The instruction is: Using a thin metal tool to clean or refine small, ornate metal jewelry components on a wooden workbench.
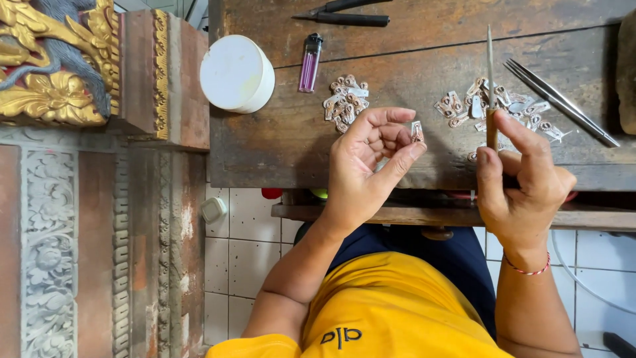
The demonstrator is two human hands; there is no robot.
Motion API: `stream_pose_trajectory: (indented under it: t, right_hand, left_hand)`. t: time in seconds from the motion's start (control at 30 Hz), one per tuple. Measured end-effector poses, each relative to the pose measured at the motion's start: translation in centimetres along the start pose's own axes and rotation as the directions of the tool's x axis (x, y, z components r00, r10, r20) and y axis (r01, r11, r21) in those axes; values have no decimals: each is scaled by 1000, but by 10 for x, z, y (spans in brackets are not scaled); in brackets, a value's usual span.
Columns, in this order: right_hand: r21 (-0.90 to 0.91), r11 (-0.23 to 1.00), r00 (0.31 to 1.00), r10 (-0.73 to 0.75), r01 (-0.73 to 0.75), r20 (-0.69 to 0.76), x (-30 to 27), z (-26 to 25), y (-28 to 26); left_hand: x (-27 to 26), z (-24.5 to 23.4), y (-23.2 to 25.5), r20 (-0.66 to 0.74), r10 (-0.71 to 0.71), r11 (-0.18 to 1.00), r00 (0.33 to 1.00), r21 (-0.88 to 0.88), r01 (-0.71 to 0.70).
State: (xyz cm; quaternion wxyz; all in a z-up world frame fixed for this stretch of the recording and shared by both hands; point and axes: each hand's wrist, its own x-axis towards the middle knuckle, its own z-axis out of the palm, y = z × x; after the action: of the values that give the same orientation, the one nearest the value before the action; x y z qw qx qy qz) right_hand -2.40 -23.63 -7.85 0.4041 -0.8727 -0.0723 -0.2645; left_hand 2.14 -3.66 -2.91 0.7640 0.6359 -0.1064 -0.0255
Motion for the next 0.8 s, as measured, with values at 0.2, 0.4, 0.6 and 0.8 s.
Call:
stream_pose_trajectory:
  t: [0.2,0.4,0.6,0.8]
  right_hand:
    - [-38,999,1000,-20,19,-10,-3,0,5]
    - [-26,999,1000,-20,20,-16,-3,1,4]
    - [-37,999,999,-38,37,-16,-2,2,4]
    - [-8,1000,1000,-27,27,-14,-2,1,5]
  left_hand:
    - [-3,-5,0,-13,-11,999,1000,34,11]
    - [-6,-6,2,-30,-26,999,999,38,27]
    - [-8,-8,1,-49,-30,999,998,41,32]
    - [-12,-14,6,18,-55,995,998,84,53]
